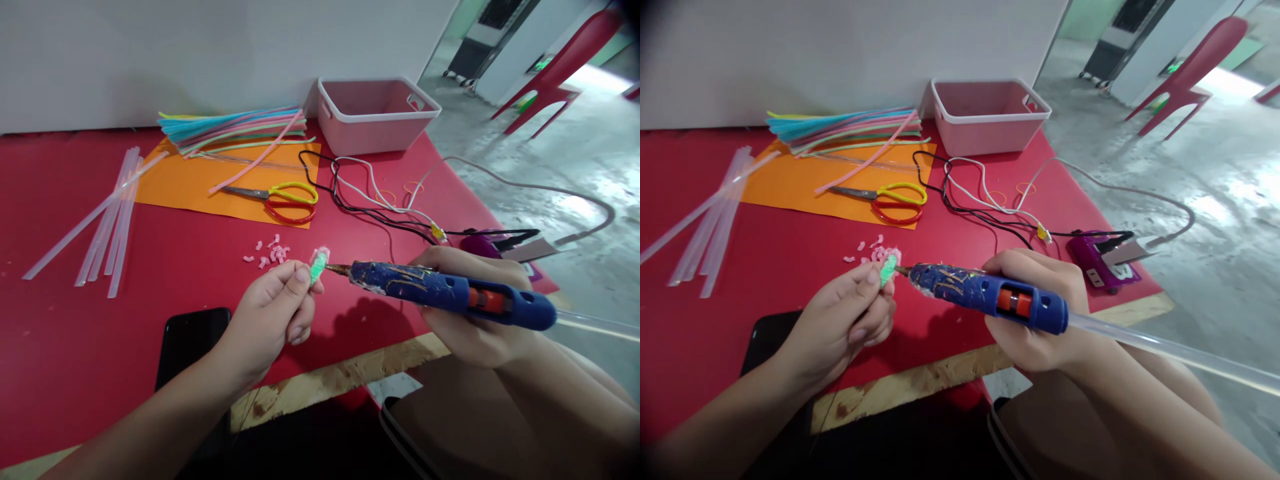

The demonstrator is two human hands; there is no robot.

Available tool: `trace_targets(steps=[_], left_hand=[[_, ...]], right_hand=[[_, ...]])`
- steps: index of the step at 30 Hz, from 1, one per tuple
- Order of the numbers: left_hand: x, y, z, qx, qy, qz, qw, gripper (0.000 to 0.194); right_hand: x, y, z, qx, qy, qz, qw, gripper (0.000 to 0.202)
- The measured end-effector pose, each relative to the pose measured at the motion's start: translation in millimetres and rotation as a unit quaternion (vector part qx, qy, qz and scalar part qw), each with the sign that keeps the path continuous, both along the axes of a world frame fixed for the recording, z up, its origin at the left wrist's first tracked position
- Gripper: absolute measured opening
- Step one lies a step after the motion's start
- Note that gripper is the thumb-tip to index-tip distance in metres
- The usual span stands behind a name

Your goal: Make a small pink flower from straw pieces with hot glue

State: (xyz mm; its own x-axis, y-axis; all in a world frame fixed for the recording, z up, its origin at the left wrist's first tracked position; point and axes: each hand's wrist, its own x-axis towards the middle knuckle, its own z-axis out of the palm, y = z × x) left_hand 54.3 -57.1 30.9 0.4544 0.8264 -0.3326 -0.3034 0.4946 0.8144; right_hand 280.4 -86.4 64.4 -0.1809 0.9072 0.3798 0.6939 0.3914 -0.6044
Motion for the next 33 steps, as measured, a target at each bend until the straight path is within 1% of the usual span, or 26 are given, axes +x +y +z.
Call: trace_targets(steps=[2, 4, 7, 9, 11, 14, 16, 18, 20, 22, 23, 24, 25, 26, 28, 29, 31, 33], left_hand=[[0, -1, 0.0, 0.002, -0.006, -0.003, 1.0, 0.028], [0, -1, 1.1, 0.006, -0.013, 0.014, 1.0, 0.028], [-1, 3, 4.2, 0.006, -0.025, 0.083, 0.996, 0.029], [-2, 9, 5.8, 0.004, -0.032, 0.14, 0.99, 0.03], [-3, 15, 6.1, -0.002, -0.04, 0.182, 0.982, 0.031], [-6, 24, 4.8, -0.02, -0.056, 0.209, 0.976, 0.029], [-8, 27, 4.4, -0.026, -0.066, 0.213, 0.974, 0.029], [-9, 28, 5.3, -0.03, -0.07, 0.212, 0.974, 0.03], [-10, 30, 7.2, -0.034, -0.07, 0.208, 0.975, 0.03], [-12, 32, 9.6, -0.038, -0.069, 0.202, 0.976, 0.027], [-13, 33, 10.6, -0.041, -0.068, 0.196, 0.977, 0.025], [-14, 34, 11.4, -0.044, -0.068, 0.191, 0.978, 0.023], [-16, 36, 11.9, -0.045, -0.069, 0.186, 0.979, 0.023], [-18, 38, 12.0, -0.044, -0.072, 0.185, 0.979, 0.023], [-21, 43, 11.1, -0.042, -0.073, 0.188, 0.979, 0.023], [-22, 45, 10.4, -0.042, -0.072, 0.192, 0.978, 0.023], [-23, 48, 9.7, -0.049, -0.069, 0.196, 0.977, 0.024], [-23, 48, 12.2, -0.057, -0.067, 0.198, 0.976, 0.025]], right_hand=[[2, -1, -0.5, 0.001, -0.009, 0.006, 1.0, 0.012], [6, 0, -0.4, 0.015, -0.039, 0.027, 0.999, 0.015], [15, 3, -0.3, 0.056, -0.096, 0.056, 0.992, 0.02], [21, 9, -2.0, 0.074, -0.142, 0.046, 0.986, 0.021], [27, 15, -7.4, 0.045, -0.217, 0.03, 0.975, 0.025], [32, 27, -24.2, -0.049, -0.318, 0.024, 0.947, 0.039], [36, 33, -37.4, -0.086, -0.331, 0.035, 0.939, 0.046], [37, 38, -46.0, -0.111, -0.34, 0.034, 0.933, 0.046], [34, 40, -46.2, -0.092, -0.351, 0.005, 0.932, 0.044], [24, 41, -38.8, -0.032, -0.338, -0.023, 0.94, 0.037], [16, 41, -33.7, 0.0, -0.32, -0.022, 0.947, 0.033], [7, 42, -28.7, 0.022, -0.294, -0.007, 0.955, 0.028], [-4, 44, -24.5, 0.03, -0.272, 0.024, 0.962, 0.025], [-16, 47, -21.5, 0.016, -0.264, 0.064, 0.962, 0.025], [-39, 57, -20.1, -0.03, -0.276, 0.132, 0.952, 0.024], [-49, 63, -21.6, -0.052, -0.282, 0.149, 0.946, 0.023], [-65, 75, -27.2, -0.062, -0.282, 0.164, 0.943, 0.022], [-73, 86, -33.3, -0.066, -0.276, 0.179, 0.942, 0.02]])
